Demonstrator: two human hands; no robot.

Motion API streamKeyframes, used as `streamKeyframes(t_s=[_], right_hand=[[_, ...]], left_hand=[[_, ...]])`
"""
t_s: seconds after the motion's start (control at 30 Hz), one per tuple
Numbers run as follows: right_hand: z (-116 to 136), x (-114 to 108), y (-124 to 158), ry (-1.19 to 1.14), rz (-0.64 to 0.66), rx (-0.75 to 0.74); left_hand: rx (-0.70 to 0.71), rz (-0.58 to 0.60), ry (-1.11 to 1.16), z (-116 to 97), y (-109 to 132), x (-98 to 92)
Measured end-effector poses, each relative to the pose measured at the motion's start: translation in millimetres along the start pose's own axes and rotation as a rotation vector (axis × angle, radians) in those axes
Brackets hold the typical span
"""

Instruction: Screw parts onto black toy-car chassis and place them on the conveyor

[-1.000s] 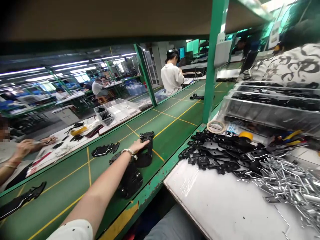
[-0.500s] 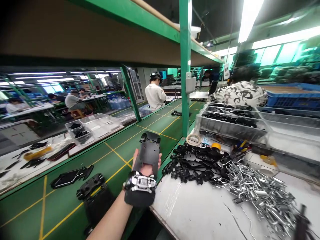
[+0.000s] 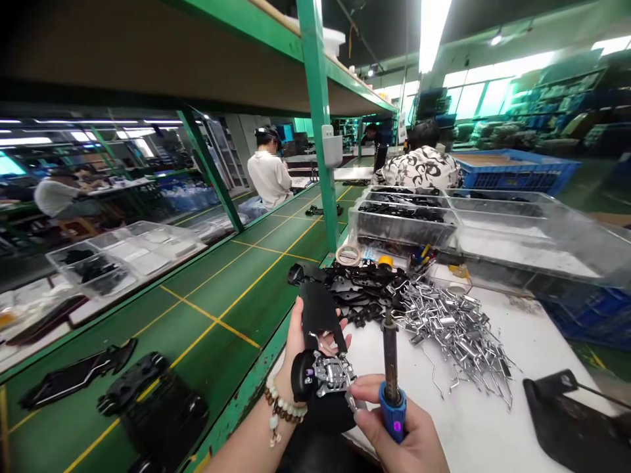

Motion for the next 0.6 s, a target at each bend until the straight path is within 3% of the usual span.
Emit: streamKeyframes(t_s=[0.2, 0.4, 0.6], right_hand=[[-3.5, 2.1, -3.4, -0.028, 0.025, 0.011], [-13.8, 1.4, -10.1, 0.057, 0.114, -0.084], [-18.7, 4.8, -14.1, 0.153, 0.181, -0.119]], left_hand=[[-0.018, -0.005, 0.005, 10.8, -1.6, -0.7], [-0.041, -0.097, 0.004, 14.0, -2.0, -5.0], [-0.045, -0.111, 0.019, 15.7, -8.0, -3.0]])
Point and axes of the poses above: each hand's wrist, its own y-axis away from the middle knuckle, its own x-axis out of the palm, z = x × y, the point moved 6 cm from there along -y, towards the middle knuckle, and after that the axes turned 10 degrees about -z, right-handed, at the moved point
